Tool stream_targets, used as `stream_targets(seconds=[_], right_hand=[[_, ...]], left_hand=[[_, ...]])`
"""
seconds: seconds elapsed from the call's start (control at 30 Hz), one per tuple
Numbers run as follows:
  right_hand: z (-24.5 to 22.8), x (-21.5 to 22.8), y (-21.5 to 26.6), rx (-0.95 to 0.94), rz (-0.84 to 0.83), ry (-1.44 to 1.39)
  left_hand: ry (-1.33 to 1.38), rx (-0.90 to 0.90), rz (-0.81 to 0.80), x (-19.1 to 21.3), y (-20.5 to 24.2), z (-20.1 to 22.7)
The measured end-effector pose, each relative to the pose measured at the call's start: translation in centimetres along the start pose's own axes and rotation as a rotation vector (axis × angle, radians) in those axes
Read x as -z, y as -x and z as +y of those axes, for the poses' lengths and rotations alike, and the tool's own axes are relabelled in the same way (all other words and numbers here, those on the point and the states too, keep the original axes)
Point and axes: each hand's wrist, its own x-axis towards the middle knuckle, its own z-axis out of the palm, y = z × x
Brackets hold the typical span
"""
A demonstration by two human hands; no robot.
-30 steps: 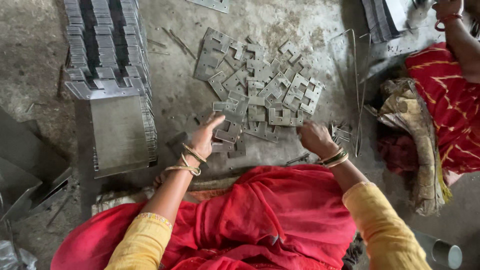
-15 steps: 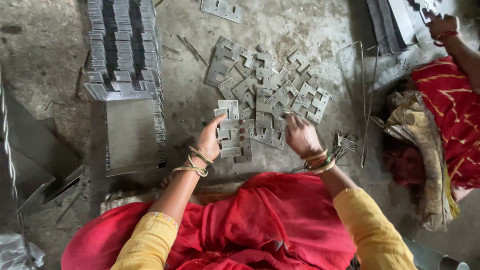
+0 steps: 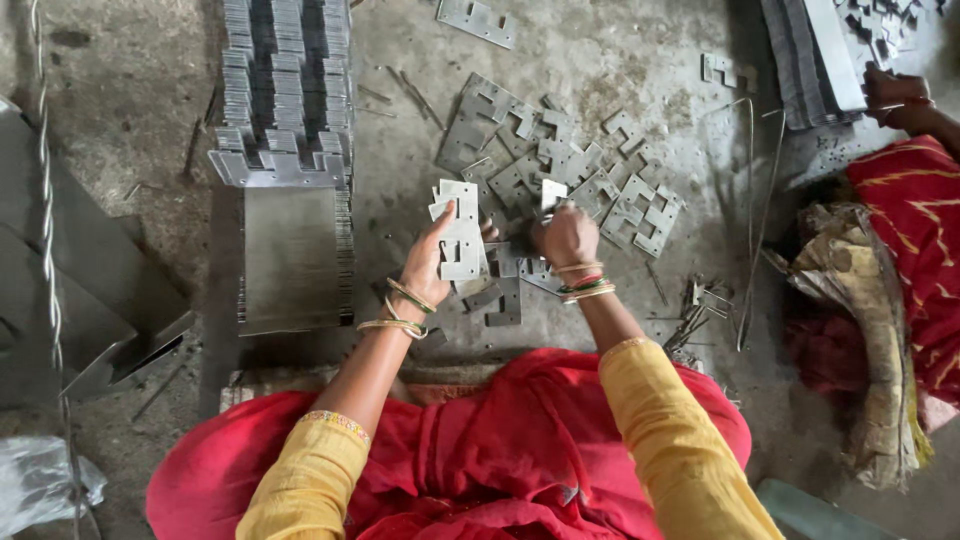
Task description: The person sits on the floor and assembles small metal brackets by inserting thin metal rods into pre-drilled holes. They pick up brackets and rods from a pile, align them, and stack the assembled units into a growing stack on the left.
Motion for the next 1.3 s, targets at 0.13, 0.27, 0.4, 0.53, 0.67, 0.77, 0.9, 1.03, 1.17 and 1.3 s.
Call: stream_targets(seconds=[0.13,0.27,0.4,0.53,0.67,0.77,0.9,1.03,1.17,1.3], right_hand=[[1.8,4.1,-0.4,-0.096,-0.156,-0.208],[0.6,7.7,1.4,0.043,-0.367,-1.011],[-4.0,6.7,4.9,0.433,-0.139,-0.407],[-4.9,5.2,6.5,0.554,-0.079,-0.120],[-3.4,3.4,5.3,0.466,-0.185,-0.199],[-2.4,2.8,4.4,0.348,-0.173,-0.195],[-2.0,4.3,4.5,0.290,0.100,-0.217],[-2.1,8.7,2.8,0.094,-0.183,-0.728],[-4.6,7.9,4.0,0.170,-0.045,-0.661],[-7.4,1.5,7.9,0.281,0.009,-0.102]], left_hand=[[-0.011,0.014,0.026,0.1,-0.3,0.2],[-0.013,-0.035,-0.016,-0.6,0.3,0.3],[-0.023,0.046,0.072,-1.6,1.3,0.7],[-0.045,-0.022,0.080,-1.8,1.6,1.6],[0.071,-0.039,0.054,-1.6,0.9,2.0],[0.068,-0.046,0.002,-1.0,0.3,2.0],[-0.006,-0.124,0.023,0.6,0.1,1.3],[-0.096,0.015,0.090,0.5,-0.5,1.7],[-0.160,0.056,-0.017,-0.2,0.6,2.1],[-0.144,0.048,0.034,-1.0,1.1,2.8]])
